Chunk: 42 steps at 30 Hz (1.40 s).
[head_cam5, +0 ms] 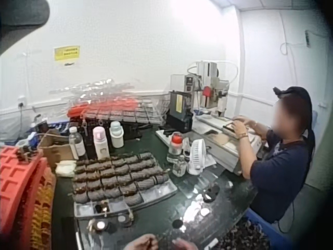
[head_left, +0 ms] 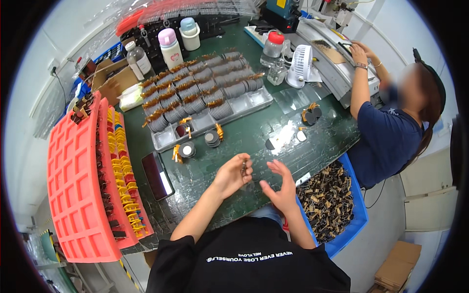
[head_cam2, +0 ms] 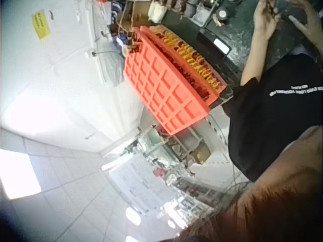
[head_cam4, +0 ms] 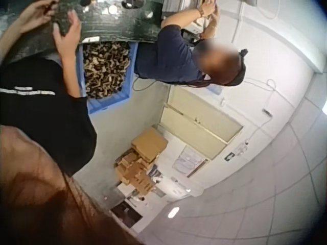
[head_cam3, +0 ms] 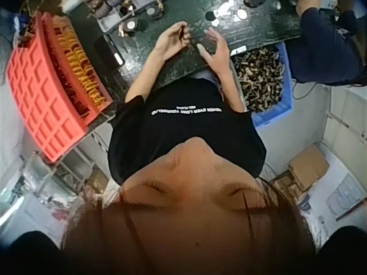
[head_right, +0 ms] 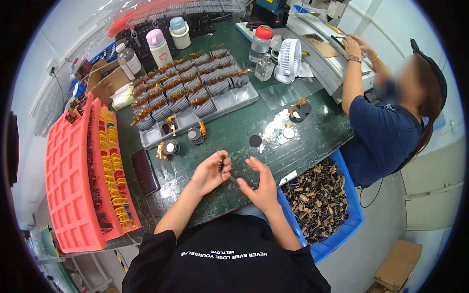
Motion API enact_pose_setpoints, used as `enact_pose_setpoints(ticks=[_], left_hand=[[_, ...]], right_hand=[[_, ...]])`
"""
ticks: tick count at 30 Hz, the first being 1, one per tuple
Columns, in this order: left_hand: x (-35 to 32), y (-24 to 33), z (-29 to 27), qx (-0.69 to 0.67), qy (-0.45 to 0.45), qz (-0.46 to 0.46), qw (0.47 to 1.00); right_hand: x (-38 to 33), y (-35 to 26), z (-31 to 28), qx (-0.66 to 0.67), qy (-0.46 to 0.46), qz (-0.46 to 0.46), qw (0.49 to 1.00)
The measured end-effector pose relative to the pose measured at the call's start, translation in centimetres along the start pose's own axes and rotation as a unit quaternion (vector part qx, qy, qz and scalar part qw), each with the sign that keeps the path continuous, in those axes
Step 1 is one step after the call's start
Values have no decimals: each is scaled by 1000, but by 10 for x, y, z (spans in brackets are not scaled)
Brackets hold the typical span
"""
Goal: Assembling small electronic components by manually attaching metal rings and wires at a factory workstation.
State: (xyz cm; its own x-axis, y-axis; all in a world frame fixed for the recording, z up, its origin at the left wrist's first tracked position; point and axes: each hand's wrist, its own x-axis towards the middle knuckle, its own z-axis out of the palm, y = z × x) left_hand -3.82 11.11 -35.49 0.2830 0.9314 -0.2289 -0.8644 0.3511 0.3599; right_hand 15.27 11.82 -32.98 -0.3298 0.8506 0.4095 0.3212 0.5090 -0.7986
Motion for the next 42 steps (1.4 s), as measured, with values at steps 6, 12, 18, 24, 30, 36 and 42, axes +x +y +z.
enact_pose_setpoints(ticks=[6,12,18,24,30,36,42], left_hand=[[-6,12,-16,-214,-49,-60,974],[-14,17,-31,-70,48,-7,996],[-22,37,-26,66,32,-33,997],[-24,35,-24,94,5,-41,995],[-22,34,-23,151,52,3,987],[-21,35,-27,100,46,8,994],[-21,30,-28,83,44,23,995]], right_hand=[[-15,11,20,-181,-97,28,978],[-20,10,29,-206,-89,47,973],[-12,5,32,-195,-99,73,973],[-13,4,35,-156,-103,78,979],[-18,8,40,-91,-142,154,973],[-22,0,46,-108,-54,124,985],[-17,-3,48,-29,-49,184,981]])
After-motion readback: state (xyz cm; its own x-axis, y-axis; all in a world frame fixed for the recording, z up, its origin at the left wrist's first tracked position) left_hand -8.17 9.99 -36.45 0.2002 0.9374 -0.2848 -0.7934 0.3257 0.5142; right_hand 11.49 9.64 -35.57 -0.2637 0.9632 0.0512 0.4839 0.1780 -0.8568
